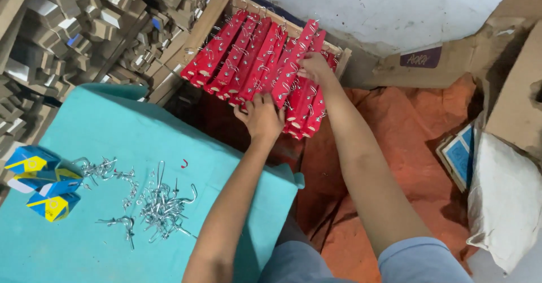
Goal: The person inserts metal hooks into pre-drilled holes along red painted wooden planks. They pick up hooks from a pile on the table, align them with the holes, and push them through until secured. Completed planks are placed into a nearby cardboard box.
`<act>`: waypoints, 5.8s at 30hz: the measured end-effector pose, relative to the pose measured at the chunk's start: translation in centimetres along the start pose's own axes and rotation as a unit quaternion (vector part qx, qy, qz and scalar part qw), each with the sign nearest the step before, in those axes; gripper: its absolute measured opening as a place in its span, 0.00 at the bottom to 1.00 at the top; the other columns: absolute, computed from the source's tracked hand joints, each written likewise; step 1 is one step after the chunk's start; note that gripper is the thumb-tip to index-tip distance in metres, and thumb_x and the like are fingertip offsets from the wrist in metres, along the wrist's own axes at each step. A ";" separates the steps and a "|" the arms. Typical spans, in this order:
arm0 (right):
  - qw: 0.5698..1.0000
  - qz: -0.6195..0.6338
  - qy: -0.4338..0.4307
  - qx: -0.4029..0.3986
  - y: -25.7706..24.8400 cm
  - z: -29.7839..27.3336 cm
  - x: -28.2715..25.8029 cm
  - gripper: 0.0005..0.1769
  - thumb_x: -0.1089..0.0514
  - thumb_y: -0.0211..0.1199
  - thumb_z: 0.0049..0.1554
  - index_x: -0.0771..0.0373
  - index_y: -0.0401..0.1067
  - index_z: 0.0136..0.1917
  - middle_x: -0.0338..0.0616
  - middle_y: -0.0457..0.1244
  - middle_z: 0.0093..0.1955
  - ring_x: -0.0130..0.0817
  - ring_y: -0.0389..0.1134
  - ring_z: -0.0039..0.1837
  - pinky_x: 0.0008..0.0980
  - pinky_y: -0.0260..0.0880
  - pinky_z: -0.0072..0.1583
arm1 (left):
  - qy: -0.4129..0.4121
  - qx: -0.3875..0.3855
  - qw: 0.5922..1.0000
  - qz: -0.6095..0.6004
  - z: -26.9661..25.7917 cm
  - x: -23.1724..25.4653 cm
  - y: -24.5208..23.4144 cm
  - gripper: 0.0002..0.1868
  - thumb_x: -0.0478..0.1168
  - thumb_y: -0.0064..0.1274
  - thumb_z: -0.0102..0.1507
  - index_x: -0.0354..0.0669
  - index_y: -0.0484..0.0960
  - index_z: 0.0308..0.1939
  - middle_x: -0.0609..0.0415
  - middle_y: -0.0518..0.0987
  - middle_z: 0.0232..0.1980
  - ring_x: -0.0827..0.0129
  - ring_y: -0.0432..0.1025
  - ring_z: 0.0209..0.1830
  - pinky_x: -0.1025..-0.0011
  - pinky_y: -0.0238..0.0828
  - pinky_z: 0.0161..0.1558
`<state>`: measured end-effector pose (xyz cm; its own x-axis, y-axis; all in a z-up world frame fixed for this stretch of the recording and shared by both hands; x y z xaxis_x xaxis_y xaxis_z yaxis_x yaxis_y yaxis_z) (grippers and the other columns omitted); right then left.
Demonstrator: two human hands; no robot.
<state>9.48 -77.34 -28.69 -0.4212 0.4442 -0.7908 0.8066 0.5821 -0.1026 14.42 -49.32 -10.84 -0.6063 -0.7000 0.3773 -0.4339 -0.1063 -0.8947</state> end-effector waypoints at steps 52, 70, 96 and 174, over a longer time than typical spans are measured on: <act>0.895 -0.418 -0.148 -0.044 -1.4 -10.0 -1.2 0.21 0.44 0.65 0.53 0.46 0.76 0.59 0.38 0.72 0.54 0.44 0.71 0.62 0.42 0.67 0.63 | 0.046 -0.110 0.993 -0.016 1.3 0.2 3.3 0.32 0.41 0.41 0.70 0.60 0.53 0.79 0.54 0.73 0.69 0.56 0.65 0.69 0.37 0.32 0.69; 0.906 -0.309 -0.289 -0.031 1.8 -24.0 -7.0 0.27 0.57 0.61 0.56 0.47 0.72 0.69 0.52 0.68 0.61 0.48 0.71 0.62 0.45 0.69 0.63 | 0.101 -0.042 0.994 0.022 -2.7 1.7 -0.8 0.39 0.39 0.52 0.64 0.48 0.54 0.78 0.46 0.60 0.71 0.48 0.60 0.70 0.46 0.42 0.68; 0.735 -0.235 -0.490 -0.405 27.8 -57.7 -6.9 0.12 0.67 0.60 0.63 0.59 0.78 0.58 0.44 0.71 0.52 0.38 0.73 0.57 0.37 0.73 0.61 | -0.080 0.388 0.911 -0.116 -38.0 -19.9 -20.0 0.16 0.37 0.50 0.65 0.44 0.80 0.56 0.52 0.71 0.62 0.54 0.68 0.61 0.59 0.62 0.56; 0.562 -0.421 -0.436 -0.563 33.1 -66.6 8.6 0.47 0.40 0.56 0.64 0.62 0.41 0.84 0.63 0.28 0.86 0.64 0.25 0.85 0.70 0.12 0.75 | -0.022 0.482 0.570 -0.665 -44.7 -25.8 -13.6 0.36 0.36 0.35 0.67 0.37 0.47 0.79 0.41 0.43 0.84 0.50 0.35 0.84 0.56 0.27 0.80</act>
<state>4.96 -8.88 1.27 0.3024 -0.5274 -0.7940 -0.5071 0.6164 -0.6025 6.16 1.78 2.26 -0.1424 0.4379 0.8877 0.0908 -0.8873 0.4523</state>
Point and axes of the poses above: each hand's wrist, its own z-axis towards the middle knuckle, its own y-axis out of the palm, x = y × z, the point moved 8 cm from there along z, towards the middle knuckle
